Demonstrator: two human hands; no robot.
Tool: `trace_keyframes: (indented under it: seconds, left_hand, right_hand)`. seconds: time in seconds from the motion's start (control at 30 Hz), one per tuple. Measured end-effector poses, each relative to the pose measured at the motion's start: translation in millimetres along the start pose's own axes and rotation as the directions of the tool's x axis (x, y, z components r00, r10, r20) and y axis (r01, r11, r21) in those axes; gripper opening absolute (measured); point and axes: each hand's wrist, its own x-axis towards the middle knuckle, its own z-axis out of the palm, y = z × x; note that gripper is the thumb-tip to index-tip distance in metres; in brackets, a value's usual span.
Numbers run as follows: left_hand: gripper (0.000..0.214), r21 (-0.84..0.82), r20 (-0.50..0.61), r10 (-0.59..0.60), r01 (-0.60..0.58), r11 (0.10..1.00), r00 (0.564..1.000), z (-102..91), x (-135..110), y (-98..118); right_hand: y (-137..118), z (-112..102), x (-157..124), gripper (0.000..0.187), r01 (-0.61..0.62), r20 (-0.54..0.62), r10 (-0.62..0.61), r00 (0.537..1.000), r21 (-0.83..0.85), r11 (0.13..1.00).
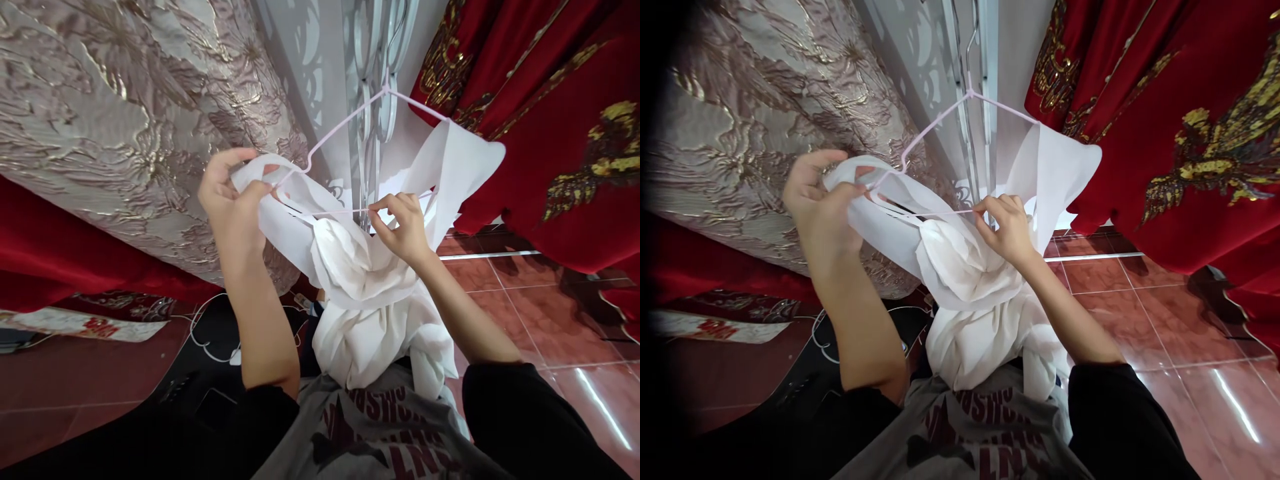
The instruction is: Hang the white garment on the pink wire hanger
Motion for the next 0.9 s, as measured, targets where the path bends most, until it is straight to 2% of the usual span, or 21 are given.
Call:
trace_keyframes:
  seconds: [0.07, 0.17, 0.27, 0.37, 0.5, 0.6, 0.77, 0.83, 0.87, 0.9]
  left_hand:
    - [0.031, -0.078, -0.034, -0.07, 0.067, 0.995, 0.997, -15.9, -3, -9]
    - [0.03, -0.175, -0.12, -0.107, 0.085, 0.981, 0.987, -39.7, -18, -31]
    - [0.032, -0.233, -0.198, -0.177, 0.129, 0.964, 0.964, -47.1, -43, -53]
    - [0.034, -0.32, -0.249, -0.257, 0.171, 0.932, 0.934, -31.5, -65, -64]
    - [0.04, -0.478, -0.098, -0.392, 0.302, 0.825, 0.915, 6.3, -74, -63]
    - [0.042, -0.508, -0.001, -0.418, 0.359, 0.783, 0.909, 29.2, -70, -54]
    - [0.02, -0.503, 0.166, -0.39, 0.417, 0.757, 0.906, 43.9, -66, -37]
    - [0.015, -0.504, 0.176, -0.354, 0.393, 0.769, 0.919, 44.6, -67, -31]
    - [0.015, -0.5, 0.171, -0.337, 0.377, 0.78, 0.926, 44.7, -68, -29]
    - [0.014, -0.491, 0.163, -0.325, 0.363, 0.792, 0.931, 44.8, -69, -28]
  right_hand:
    - [1, -2, -1, 0.007, 0.007, -0.013, -0.007, 1.0, -0.009, 1.0]
    - [2, -3, -2, 0.009, 0.01, -0.023, -0.01, 1.0, -0.012, 1.0]
    - [2, -2, -2, 0.01, -0.022, -0.001, 0.022, 1.0, -0.015, 1.0]
    - [0, 1, -2, 0.011, -0.052, 0.013, 0.052, 0.999, -0.014, 0.999]
    - [-6, 5, -2, 0.011, -0.06, 0.017, 0.06, 0.998, 0.008, 0.998]
    - [-14, 5, -1, 0.012, -0.035, 0.035, 0.033, 0.999, 0.058, 0.998]
    - [-27, -12, 2, 0.021, -0.003, 0.102, -0.015, 0.995, 0.179, 0.984]
    - [-25, -25, -1, 0.022, -0.042, -0.029, 0.048, 0.998, 0.203, 0.978]
    - [-20, -32, -3, 0.024, -0.081, -0.156, 0.113, 0.981, 0.199, 0.977]
    - [-13, -39, -5, 0.03, -0.135, -0.305, 0.192, 0.933, 0.195, 0.971]
